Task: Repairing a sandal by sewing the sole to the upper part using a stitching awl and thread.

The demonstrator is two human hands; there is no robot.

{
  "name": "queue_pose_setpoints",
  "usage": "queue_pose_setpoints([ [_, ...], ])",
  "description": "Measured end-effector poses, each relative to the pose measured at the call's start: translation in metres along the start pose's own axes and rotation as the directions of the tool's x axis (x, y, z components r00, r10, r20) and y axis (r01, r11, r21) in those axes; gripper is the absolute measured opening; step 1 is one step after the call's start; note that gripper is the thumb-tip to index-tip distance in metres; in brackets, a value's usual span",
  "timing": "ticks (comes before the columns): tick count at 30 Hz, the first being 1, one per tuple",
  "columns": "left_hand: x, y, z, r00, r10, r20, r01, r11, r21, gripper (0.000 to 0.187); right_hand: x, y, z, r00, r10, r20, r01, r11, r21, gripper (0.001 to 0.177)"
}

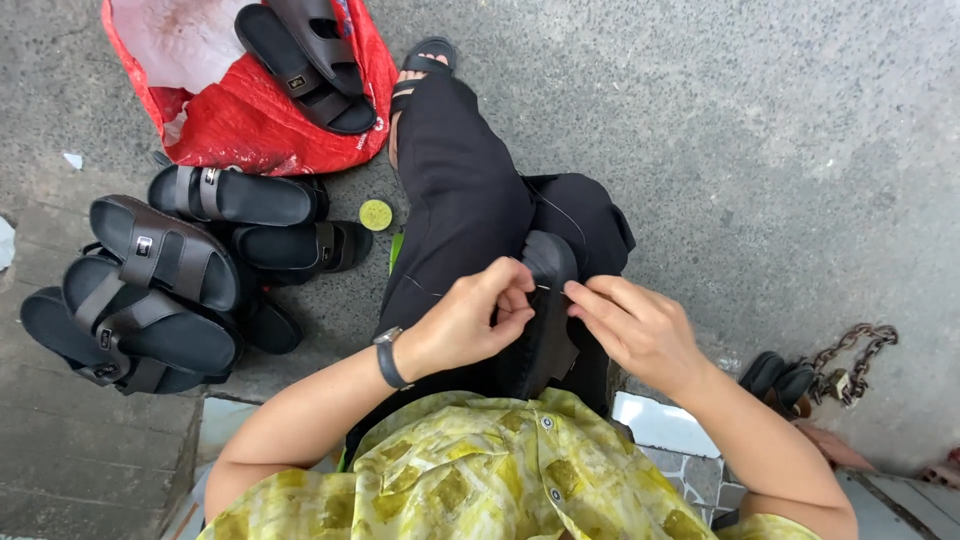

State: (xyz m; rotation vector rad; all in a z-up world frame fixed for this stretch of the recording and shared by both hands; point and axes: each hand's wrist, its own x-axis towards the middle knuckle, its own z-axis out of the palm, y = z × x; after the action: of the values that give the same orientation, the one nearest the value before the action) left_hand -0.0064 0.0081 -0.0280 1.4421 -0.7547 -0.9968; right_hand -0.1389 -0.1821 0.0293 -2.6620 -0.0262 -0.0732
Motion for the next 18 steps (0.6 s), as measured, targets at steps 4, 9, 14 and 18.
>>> queue_pose_setpoints([
  [4,0.011,0.019,0.008,0.941,0.258,-0.217,-0.216,0.956,0.199,0.022,-0.012,0.0,-0.024,0.929,0.15,0.338,-0.011,0.925,-0.379,0.057],
  [9,0.006,0.031,0.015,0.951,0.289,-0.111,-0.227,0.894,0.386,0.04,-0.03,0.008,-0.058,0.887,0.24,0.394,-0.13,0.95,-0.285,0.053],
  [14,0.004,0.02,0.025,0.845,0.503,-0.183,-0.352,0.78,0.517,0.028,-0.016,-0.007,-0.006,0.937,-0.03,0.349,-0.245,0.656,0.714,0.035],
  [18,-0.007,0.019,0.02,0.864,0.465,-0.194,-0.327,0.811,0.486,0.041,-0.012,-0.009,0.02,0.973,0.211,-0.089,-0.139,0.852,0.505,0.012],
])
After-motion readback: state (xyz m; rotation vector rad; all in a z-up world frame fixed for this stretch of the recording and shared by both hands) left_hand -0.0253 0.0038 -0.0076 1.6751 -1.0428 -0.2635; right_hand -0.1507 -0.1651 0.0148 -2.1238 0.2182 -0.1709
